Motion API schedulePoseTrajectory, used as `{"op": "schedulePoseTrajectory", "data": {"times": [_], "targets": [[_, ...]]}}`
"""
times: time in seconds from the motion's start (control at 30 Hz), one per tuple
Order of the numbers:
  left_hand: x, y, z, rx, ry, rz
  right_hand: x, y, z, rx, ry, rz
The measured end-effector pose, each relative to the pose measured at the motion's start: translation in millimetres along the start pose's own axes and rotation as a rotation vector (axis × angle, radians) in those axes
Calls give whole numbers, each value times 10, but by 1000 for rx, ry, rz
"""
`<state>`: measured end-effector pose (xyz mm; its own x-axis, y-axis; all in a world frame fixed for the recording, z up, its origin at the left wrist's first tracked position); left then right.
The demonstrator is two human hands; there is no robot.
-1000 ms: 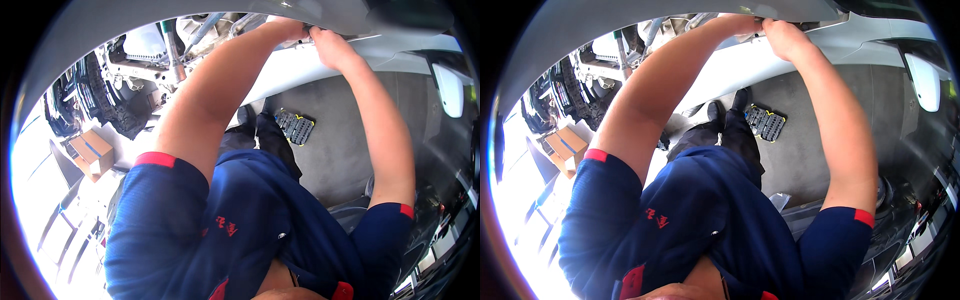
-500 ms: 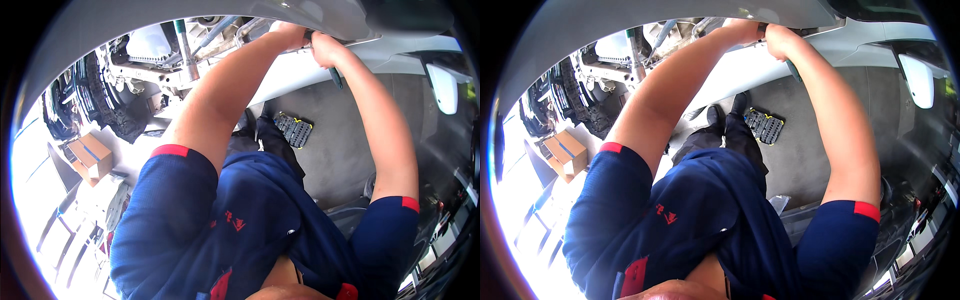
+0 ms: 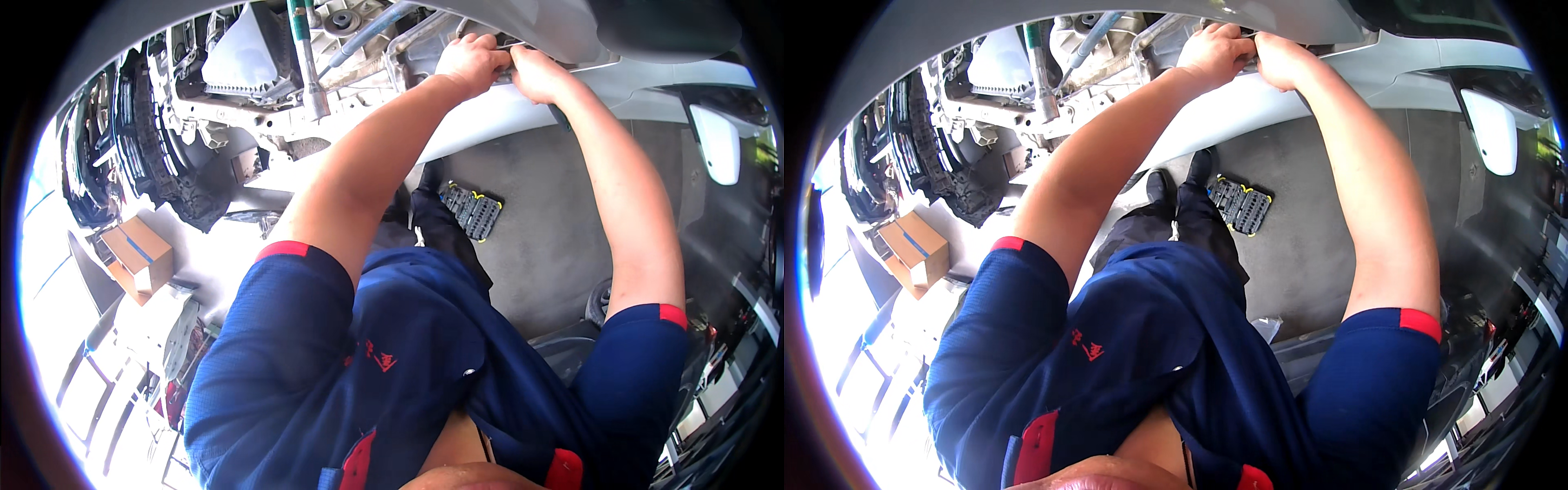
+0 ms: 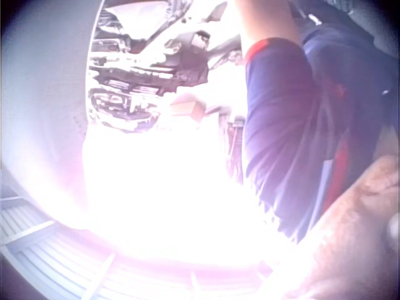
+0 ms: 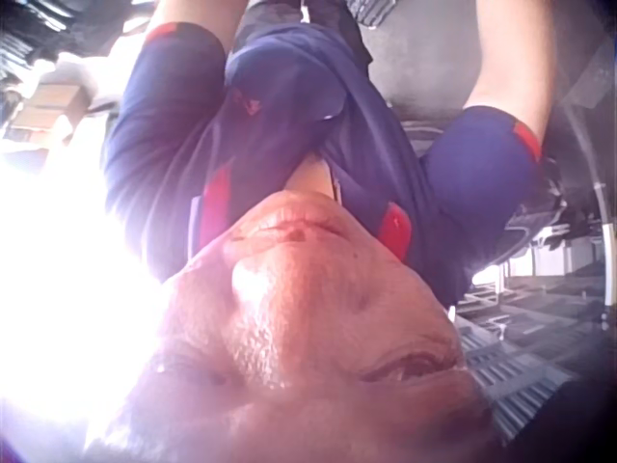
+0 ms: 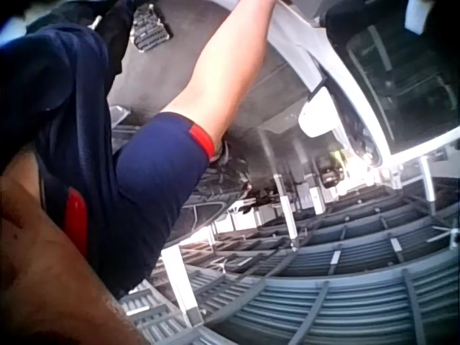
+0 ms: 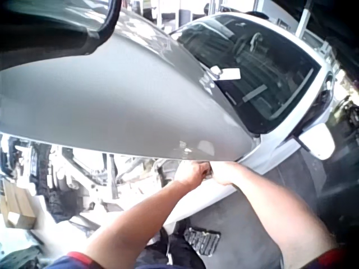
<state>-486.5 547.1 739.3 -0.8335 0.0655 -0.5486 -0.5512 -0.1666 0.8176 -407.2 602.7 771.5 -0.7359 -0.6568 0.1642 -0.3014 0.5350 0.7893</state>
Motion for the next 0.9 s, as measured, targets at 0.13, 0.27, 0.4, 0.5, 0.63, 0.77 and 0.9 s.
{"op": "schedulePoseTrajectory", "data": {"times": [0.13, 0.27, 0.4, 0.5, 0.63, 0.77, 0.9], "targets": [[-129, 7, -25, 90, -50, 188, -56, -40, 62, -44, 13, 16], [-161, 1, -5, 184, 15, 295, -52, -74, 136, -39, -35, -4], [-151, -69, -1, 386, 130, 126, 8, -83, 68, 37, -83, 24], [120, -148, -31, 413, 283, -19, -5, -453, 314, -43, -155, 188], [-384, 105, -21, 110, 58, -53, -475, -355, 109, -955, -479, 972], [81, 354, -301, 45, 222, -236, 137, -101, 208, -336, -335, 668], [-287, -348, -635, 203, 307, -649, -620, -379, 496, -580, -348, 427]]}}
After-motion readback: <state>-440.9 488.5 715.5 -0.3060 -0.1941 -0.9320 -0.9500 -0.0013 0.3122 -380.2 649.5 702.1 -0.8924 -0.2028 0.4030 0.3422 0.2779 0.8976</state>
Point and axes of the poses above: each hand's wrist, its own z-axis towards the middle knuckle, its own y-axis out of the back of the hand, x = y × z, the point moved 8 cm from there along z, towards the middle knuckle, and after that the axes turned 6 degrees about -z, right-handed, at the moved point
